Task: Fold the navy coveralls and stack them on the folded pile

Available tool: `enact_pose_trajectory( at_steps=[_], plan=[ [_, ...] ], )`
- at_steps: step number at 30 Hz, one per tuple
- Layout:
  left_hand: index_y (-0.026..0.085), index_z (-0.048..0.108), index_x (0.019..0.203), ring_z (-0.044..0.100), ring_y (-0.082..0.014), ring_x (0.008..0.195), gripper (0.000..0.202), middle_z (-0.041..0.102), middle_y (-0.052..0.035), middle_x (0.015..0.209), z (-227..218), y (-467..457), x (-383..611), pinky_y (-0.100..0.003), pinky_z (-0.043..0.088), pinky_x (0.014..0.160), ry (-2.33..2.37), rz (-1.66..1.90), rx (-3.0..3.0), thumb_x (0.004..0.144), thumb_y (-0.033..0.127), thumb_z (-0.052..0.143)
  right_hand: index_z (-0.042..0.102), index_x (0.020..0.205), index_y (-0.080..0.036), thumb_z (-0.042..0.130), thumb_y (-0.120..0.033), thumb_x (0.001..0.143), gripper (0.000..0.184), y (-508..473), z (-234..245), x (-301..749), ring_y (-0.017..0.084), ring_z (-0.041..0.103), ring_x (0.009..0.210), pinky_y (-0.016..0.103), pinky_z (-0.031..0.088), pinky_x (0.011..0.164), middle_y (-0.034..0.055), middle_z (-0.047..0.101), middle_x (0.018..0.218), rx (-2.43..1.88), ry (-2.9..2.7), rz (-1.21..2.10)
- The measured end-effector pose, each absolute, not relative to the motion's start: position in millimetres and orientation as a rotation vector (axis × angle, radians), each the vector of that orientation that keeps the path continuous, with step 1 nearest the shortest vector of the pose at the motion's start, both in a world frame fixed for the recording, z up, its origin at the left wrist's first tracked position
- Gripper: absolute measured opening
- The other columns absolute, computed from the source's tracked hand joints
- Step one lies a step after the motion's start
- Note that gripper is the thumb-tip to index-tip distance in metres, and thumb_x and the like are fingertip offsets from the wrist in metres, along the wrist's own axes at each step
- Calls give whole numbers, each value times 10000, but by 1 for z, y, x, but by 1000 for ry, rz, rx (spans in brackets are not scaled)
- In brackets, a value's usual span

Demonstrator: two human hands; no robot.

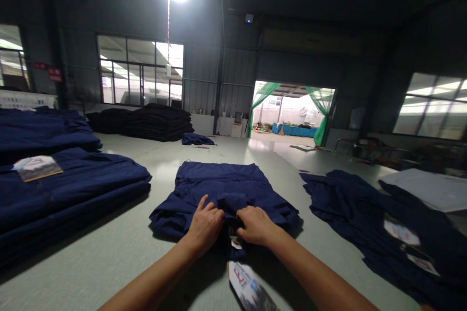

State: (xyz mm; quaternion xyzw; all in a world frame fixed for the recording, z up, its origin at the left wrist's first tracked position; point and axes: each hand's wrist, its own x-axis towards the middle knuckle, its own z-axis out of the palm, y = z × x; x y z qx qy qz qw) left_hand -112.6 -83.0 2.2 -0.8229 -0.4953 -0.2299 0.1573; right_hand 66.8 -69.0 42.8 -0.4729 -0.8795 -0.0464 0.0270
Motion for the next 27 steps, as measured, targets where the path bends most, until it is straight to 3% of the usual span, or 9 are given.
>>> enact_pose_trajectory(
  at_steps=[4,9,14,16,18,20,22,24,27],
  plan=[
    [204,579,772,554,-164,805,194,631,-21,731,5,-83,-111,-427,223,1045,-1399,-663,-2367,828,174,395,570,939,-183,535,-227,692,253,-68,36,60,238,535,925,344,369,791,82,619,948,-1460,-2655,-280],
    [191,582,805,586,-177,805,133,655,-37,797,14,-92,-105,-427,312,980,-1447,-597,-2425,794,184,450,542,932,-195,369,-95,810,234,-73,17,53,221,493,948,354,339,818,88,573,965,-1468,-2419,-516],
    [229,596,981,626,-225,805,314,680,-46,869,23,-98,-112,-317,470,686,-1594,-483,-2678,785,451,493,537,1094,-202,559,-261,709,390,-77,27,72,216,540,955,313,394,805,77,593,1039,-1445,-2676,106],
    [235,603,985,625,-197,817,304,679,-36,878,25,-97,-117,-295,467,696,-1628,-609,-2720,841,424,413,515,1175,-207,491,-358,776,428,-76,36,86,201,516,1047,312,378,891,80,573,1142,-1317,-2651,297],
    [222,611,978,606,-181,887,266,672,-40,934,24,-93,-122,-294,456,775,-1619,-717,-2722,846,350,418,478,1245,-236,365,-403,851,443,-73,39,100,212,384,1216,379,273,1016,66,478,1296,-1342,-2551,265],
    [225,567,1111,522,-213,1082,341,613,-63,1133,20,-91,-125,-358,400,913,-1609,-681,-2744,802,346,490,405,1304,-317,276,-464,879,467,-68,31,112,257,176,1328,508,139,1055,15,320,1421,-1520,-2490,197],
    [272,400,1306,309,-277,1278,543,418,-66,1370,13,-89,-126,-519,265,1006,-1664,-472,-2799,793,427,486,271,1351,-393,226,-557,867,514,-63,16,122,293,28,1348,604,63,1026,-27,175,1475,-1690,-2490,222],
    [331,218,1385,103,-313,1344,616,211,-33,1469,6,-89,-126,-667,112,980,-1760,-228,-2829,823,522,381,187,1369,-407,181,-610,851,557,-58,2,128,293,-23,1347,624,38,1014,-35,97,1488,-1756,-2508,294],
    [353,127,1395,7,-313,1349,616,111,-11,1485,2,-89,-128,-718,-1,934,-1823,-95,-2856,841,571,283,163,1374,-405,177,-616,845,570,-54,-7,135,281,-36,1348,624,15,1013,-39,76,1489,-1730,-2505,385]
  ],
)
